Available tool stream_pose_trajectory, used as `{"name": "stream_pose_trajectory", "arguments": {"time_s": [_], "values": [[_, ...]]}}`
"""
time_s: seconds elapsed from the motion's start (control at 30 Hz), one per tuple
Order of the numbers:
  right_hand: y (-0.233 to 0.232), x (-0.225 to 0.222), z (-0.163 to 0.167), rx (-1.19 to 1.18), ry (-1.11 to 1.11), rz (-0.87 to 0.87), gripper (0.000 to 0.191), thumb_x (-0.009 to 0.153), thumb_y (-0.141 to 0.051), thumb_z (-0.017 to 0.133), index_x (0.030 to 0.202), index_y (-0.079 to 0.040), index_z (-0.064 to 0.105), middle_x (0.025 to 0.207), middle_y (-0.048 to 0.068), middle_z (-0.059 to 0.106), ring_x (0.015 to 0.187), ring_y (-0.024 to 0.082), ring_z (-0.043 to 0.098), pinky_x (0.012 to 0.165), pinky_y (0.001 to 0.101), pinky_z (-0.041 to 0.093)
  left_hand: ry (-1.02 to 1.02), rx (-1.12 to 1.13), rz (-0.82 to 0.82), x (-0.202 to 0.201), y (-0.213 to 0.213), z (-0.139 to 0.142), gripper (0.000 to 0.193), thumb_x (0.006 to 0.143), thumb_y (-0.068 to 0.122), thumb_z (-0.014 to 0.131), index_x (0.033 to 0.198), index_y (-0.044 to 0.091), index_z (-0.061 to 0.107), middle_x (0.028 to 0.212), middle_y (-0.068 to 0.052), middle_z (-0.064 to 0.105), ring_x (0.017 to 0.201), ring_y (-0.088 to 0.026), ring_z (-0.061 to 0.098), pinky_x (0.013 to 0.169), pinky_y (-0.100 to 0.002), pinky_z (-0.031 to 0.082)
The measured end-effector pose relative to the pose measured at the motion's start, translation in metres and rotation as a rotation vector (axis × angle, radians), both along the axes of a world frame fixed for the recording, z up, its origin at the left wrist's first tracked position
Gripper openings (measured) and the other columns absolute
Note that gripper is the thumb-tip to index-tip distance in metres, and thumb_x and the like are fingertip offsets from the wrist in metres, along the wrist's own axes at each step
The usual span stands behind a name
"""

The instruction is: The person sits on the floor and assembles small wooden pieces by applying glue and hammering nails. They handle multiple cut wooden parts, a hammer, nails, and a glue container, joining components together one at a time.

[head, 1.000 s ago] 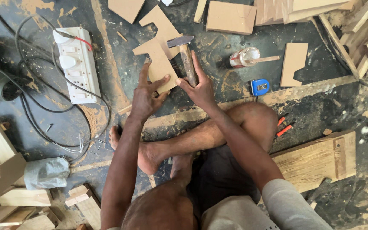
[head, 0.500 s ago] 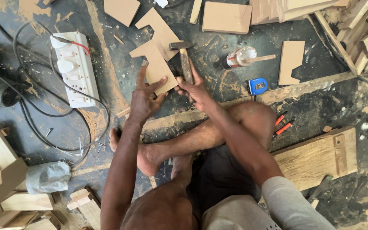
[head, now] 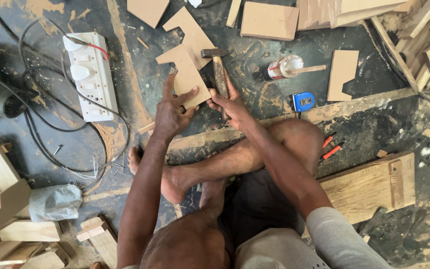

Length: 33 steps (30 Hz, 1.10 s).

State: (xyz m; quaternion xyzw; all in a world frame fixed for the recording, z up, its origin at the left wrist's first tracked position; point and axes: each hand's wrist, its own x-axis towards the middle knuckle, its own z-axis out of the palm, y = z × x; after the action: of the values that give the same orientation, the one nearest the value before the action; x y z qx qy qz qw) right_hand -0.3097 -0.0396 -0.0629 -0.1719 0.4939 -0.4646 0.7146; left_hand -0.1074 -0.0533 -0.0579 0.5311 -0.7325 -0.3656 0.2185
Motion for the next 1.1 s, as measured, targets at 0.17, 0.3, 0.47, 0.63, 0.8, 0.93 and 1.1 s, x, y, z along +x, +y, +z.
{"name": "stream_pose_trajectory", "arguments": {"time_s": [0.17,0.3,0.47,0.63,0.8,0.93,1.1], "values": [[0.002,-0.001,-0.003,-0.002,0.021,0.007,0.094,0.094,-0.019,0.074,0.167,-0.031,0.016,0.115,0.006,0.070,0.091,0.012,0.070,0.076,0.0273,0.064,-0.007,-0.041,-0.015,-0.001,-0.001,-0.002,0.056,0.074,0.013,0.092,0.126,0.026,0.076,0.163,-0.017,0.031,0.120,-0.036,0.067,0.091,-0.035,0.061],[0.002,0.000,-0.004,0.022,0.098,0.027,0.094,0.093,-0.020,0.073,0.166,-0.032,0.014,0.115,0.008,0.071,0.090,0.011,0.072,0.075,0.0271,0.065,-0.022,-0.054,-0.020,-0.001,-0.001,-0.001,0.057,0.073,0.013,0.092,0.126,0.027,0.076,0.163,-0.017,0.030,0.124,-0.038,0.065,0.091,-0.035,0.059],[0.009,-0.004,0.004,0.059,0.525,0.030,0.090,0.096,-0.024,0.073,0.165,-0.035,0.016,0.128,0.000,0.064,0.065,0.016,0.062,0.054,0.0309,0.058,-0.026,0.044,0.011,-0.001,0.000,0.000,0.057,0.075,0.013,0.091,0.126,0.031,0.074,0.165,-0.016,0.030,0.116,-0.033,0.070,0.095,-0.035,0.059],[0.052,-0.030,0.027,-0.442,1.028,0.104,0.071,0.109,-0.021,0.062,0.169,-0.022,0.023,0.115,0.019,0.073,0.081,0.017,0.071,0.068,0.0341,0.058,0.000,0.060,0.021,-0.002,0.000,-0.001,0.056,0.076,0.012,0.090,0.127,0.031,0.074,0.165,-0.020,0.028,0.115,-0.032,0.070,0.094,-0.034,0.061],[0.096,-0.040,0.041,-0.807,1.373,0.210,0.065,0.107,-0.018,0.066,0.165,-0.016,0.036,0.106,0.018,0.070,0.085,0.029,0.072,0.073,0.0414,0.057,-0.037,0.044,0.026,-0.004,0.000,-0.005,0.054,0.074,0.013,0.092,0.123,0.031,0.076,0.163,-0.021,0.030,0.116,-0.034,0.069,0.092,-0.034,0.062],[0.103,-0.034,0.045,-0.852,1.508,0.254,0.064,0.102,-0.017,0.070,0.159,-0.012,0.041,0.098,0.017,0.070,0.075,0.030,0.069,0.065,0.0416,0.055,-0.021,0.013,0.025,-0.003,0.001,-0.004,0.056,0.075,0.010,0.090,0.126,0.029,0.076,0.163,-0.022,0.031,0.115,-0.034,0.070,0.093,-0.034,0.063],[0.102,-0.037,0.050,-0.718,1.618,0.511,0.062,0.099,-0.020,0.073,0.155,-0.009,0.047,0.081,0.014,0.069,0.062,0.030,0.066,0.057,0.0423,0.054,-0.001,0.014,0.022,-0.003,0.000,-0.005,0.054,0.077,0.011,0.090,0.126,0.027,0.076,0.163,-0.022,0.031,0.107,-0.031,0.074,0.091,-0.035,0.063]]}}
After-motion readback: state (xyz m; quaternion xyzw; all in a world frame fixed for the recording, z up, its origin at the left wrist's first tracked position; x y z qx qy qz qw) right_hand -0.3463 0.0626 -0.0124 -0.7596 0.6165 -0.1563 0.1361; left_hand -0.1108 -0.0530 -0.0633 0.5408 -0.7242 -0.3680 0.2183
